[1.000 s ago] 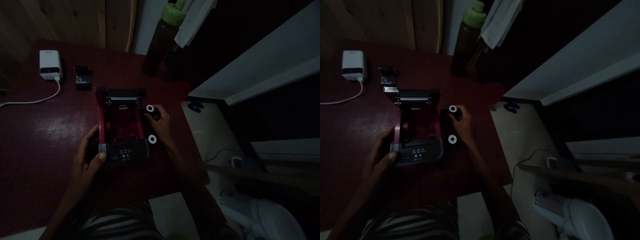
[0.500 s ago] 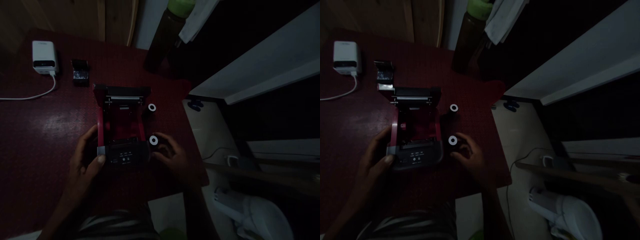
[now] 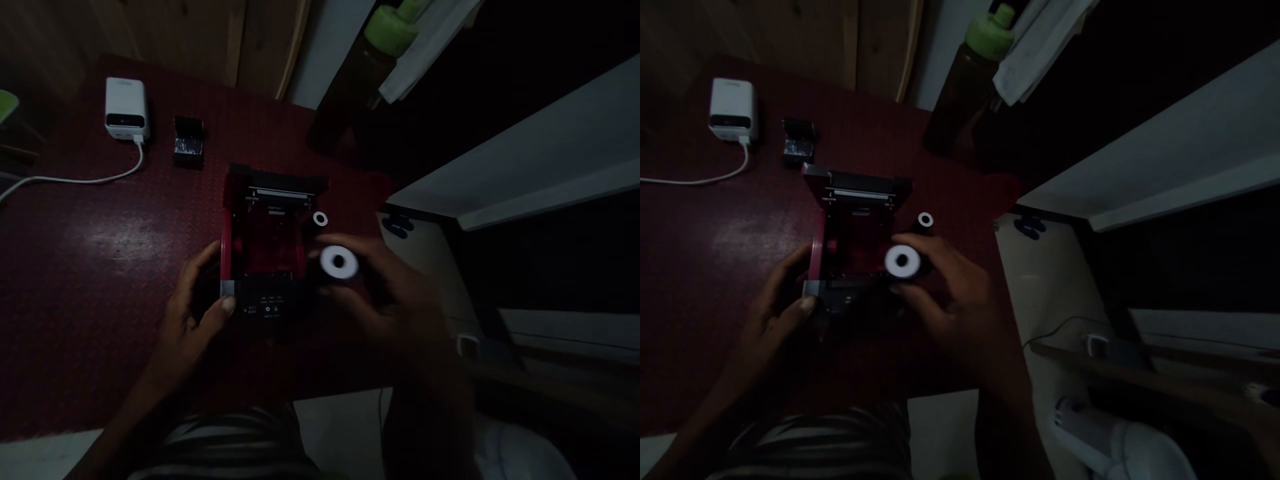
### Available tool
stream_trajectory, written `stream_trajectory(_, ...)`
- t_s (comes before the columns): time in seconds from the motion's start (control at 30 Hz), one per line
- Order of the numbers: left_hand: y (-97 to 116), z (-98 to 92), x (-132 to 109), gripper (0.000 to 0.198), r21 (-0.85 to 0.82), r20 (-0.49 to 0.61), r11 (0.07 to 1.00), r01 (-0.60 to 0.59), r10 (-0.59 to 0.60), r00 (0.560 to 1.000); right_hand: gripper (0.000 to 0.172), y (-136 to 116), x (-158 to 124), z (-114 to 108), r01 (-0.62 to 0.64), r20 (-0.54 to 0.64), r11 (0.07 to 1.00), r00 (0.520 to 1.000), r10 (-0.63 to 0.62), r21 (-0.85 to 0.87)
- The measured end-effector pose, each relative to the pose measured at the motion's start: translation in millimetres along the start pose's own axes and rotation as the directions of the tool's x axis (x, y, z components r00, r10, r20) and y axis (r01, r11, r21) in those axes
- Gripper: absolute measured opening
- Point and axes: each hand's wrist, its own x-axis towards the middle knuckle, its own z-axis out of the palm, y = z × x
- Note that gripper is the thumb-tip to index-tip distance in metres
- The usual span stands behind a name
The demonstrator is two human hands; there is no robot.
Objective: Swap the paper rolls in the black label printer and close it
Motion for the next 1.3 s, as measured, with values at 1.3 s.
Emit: stream_trajectory(1.3, 2.1, -3.3, -2.2, 0.069, 0.006, 0.013, 1.0, 0.018, -0.018, 1.0, 0.026, -13.6, 53.7, 31.6, 0.166, 0.521, 0.983, 0.834, -0.182, 0.077)
